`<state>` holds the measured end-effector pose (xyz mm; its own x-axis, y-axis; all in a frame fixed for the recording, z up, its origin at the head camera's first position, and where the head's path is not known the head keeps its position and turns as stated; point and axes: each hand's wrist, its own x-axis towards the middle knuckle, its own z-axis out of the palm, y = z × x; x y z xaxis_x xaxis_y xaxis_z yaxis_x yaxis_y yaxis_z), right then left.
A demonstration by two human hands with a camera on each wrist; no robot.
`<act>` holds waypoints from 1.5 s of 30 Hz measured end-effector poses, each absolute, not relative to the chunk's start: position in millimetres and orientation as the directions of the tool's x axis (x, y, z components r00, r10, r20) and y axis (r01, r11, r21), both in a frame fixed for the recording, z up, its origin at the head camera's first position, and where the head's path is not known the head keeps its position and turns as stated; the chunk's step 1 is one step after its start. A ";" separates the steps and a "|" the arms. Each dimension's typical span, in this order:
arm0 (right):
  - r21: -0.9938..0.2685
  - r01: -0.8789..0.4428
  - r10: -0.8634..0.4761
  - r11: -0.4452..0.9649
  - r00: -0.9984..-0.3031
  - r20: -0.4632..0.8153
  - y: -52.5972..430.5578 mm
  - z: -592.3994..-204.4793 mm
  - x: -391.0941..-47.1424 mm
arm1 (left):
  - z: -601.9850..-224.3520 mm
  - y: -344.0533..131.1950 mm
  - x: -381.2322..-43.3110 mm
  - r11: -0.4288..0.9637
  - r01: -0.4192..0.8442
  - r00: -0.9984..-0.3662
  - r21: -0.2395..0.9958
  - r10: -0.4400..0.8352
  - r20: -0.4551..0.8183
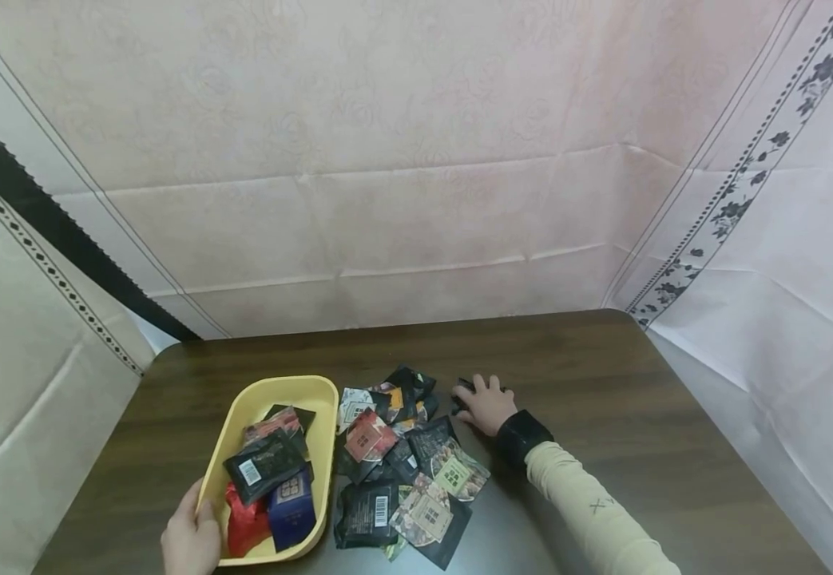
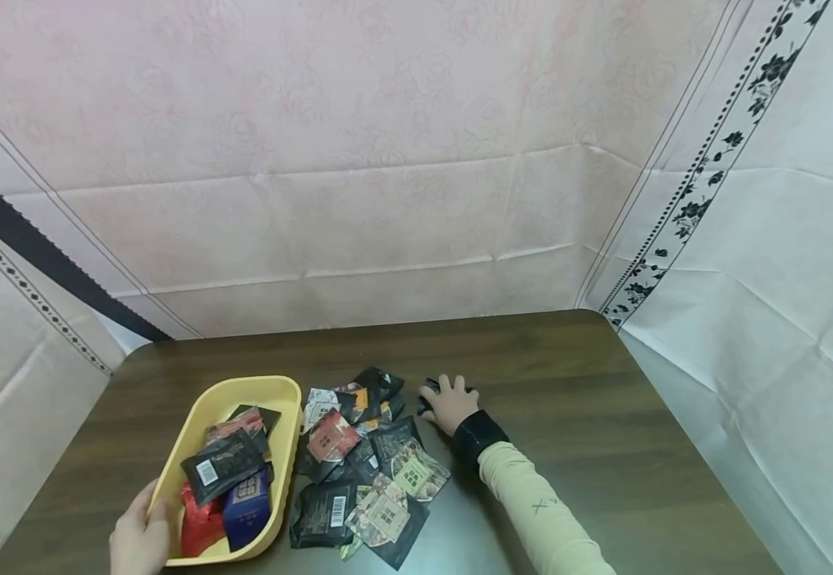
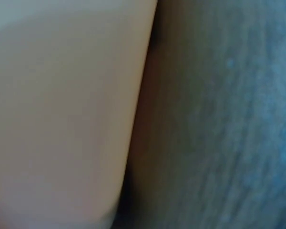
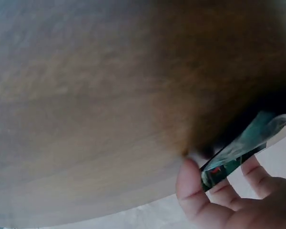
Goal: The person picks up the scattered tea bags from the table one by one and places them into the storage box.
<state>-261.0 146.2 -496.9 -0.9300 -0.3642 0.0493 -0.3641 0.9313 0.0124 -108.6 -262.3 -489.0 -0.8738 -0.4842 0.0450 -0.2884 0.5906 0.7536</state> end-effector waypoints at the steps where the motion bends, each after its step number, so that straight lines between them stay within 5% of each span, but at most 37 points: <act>1: -0.010 -0.369 -0.367 0.930 -0.928 0.056 145.4 -496.5 -260.6 | -489.2 -262.0 -108.3 0.588 -0.291 -0.872 0.755 -0.488 0.045; 7: -0.131 -0.441 -0.438 0.888 -0.897 0.053 139.7 -493.2 -259.7 | -488.8 -261.4 -106.0 0.574 -0.309 -0.861 0.758 -0.507 0.033; 26: -0.153 -0.432 -0.415 0.889 -0.900 0.132 133.3 -481.3 -263.7 | -487.5 -264.2 -106.3 0.598 -0.271 -0.866 0.754 -0.494 0.080; 35: -0.100 -0.520 -0.486 0.848 -0.839 0.244 93.7 -457.2 -257.9 | -487.8 -263.1 -109.3 0.553 -0.256 -0.867 0.793 -0.493 0.064; 45: -0.076 -0.631 -0.611 0.772 -0.770 0.184 22.4 -423.8 -238.2 | -487.0 -258.7 -112.2 0.527 -0.300 -0.871 0.795 -0.491 -0.002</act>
